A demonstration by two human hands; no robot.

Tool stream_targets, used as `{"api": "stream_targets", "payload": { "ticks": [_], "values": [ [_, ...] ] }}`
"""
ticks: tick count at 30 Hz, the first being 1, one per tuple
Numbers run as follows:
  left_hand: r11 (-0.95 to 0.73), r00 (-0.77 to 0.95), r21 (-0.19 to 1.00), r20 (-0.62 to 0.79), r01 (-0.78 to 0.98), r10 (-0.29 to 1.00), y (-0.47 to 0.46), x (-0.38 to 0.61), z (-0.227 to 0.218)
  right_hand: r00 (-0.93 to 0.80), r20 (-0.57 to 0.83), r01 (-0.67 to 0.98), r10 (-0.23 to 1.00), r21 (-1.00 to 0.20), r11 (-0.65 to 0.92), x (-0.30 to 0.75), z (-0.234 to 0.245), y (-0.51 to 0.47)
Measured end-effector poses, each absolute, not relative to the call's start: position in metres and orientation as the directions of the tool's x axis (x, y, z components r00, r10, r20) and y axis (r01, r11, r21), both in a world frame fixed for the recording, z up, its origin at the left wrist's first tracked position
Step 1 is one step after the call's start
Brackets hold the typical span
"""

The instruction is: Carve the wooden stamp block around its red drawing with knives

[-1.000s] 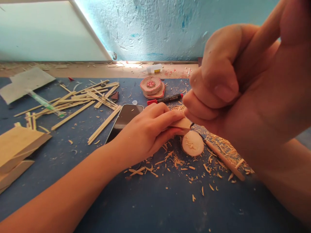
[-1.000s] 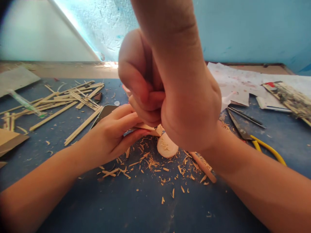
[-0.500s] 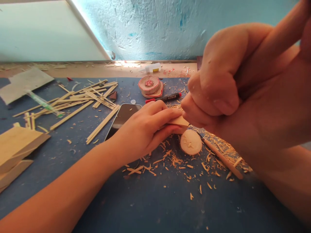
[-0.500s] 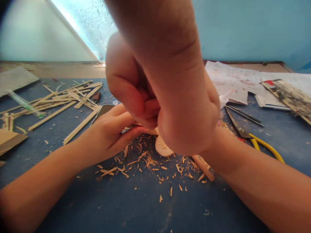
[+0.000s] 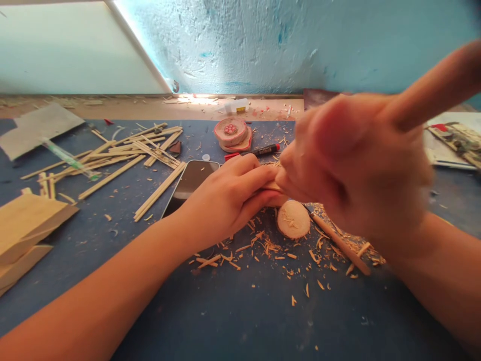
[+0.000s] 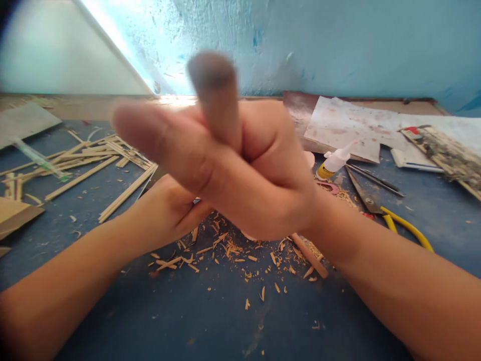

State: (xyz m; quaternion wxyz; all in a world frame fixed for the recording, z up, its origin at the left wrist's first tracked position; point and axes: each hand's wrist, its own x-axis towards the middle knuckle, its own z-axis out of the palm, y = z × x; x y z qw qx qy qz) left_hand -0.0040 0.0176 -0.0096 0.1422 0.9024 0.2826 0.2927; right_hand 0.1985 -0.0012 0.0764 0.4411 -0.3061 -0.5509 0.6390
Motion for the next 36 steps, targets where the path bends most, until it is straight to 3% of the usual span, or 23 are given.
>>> {"api": "stream_targets", "payload": {
  "ticks": [3, 5, 10, 15, 24, 32, 36],
  "values": [
    [-0.792, 0.673, 0.432, 0.430, 0.432, 0.601, 0.018, -0.005, -0.011, -0.355, 0.264, -0.278, 0.897, -0.946, 0.169, 0.190, 0.075, -0.001],
    [-0.794, 0.670, 0.446, 0.443, 0.413, 0.596, 0.018, -0.006, -0.012, -0.328, 0.301, -0.263, 0.896, -0.940, 0.219, 0.192, 0.073, 0.001],
    [-0.789, 0.665, 0.476, 0.449, 0.389, 0.598, 0.018, -0.006, -0.014, -0.320, 0.300, -0.225, 0.899, -0.945, 0.235, 0.199, 0.067, 0.006],
    [-0.776, 0.674, 0.508, 0.427, 0.373, 0.603, 0.018, -0.005, -0.012, -0.318, 0.362, -0.330, 0.876, -0.909, 0.256, 0.199, 0.062, 0.008],
    [-0.770, 0.678, 0.490, 0.402, 0.409, 0.615, 0.016, -0.004, -0.009, -0.244, 0.115, -0.395, 0.963, -0.918, 0.010, 0.197, 0.067, 0.025],
    [-0.759, 0.644, 0.487, 0.423, 0.432, 0.638, 0.016, -0.018, -0.005, -0.235, 0.218, -0.453, 0.947, -0.887, 0.091, 0.196, 0.077, 0.020],
    [-0.785, 0.593, 0.434, 0.514, 0.443, 0.619, 0.010, -0.021, -0.004, -0.222, 0.203, -0.371, 0.954, -0.922, 0.110, 0.200, 0.087, 0.019]
  ]
}}
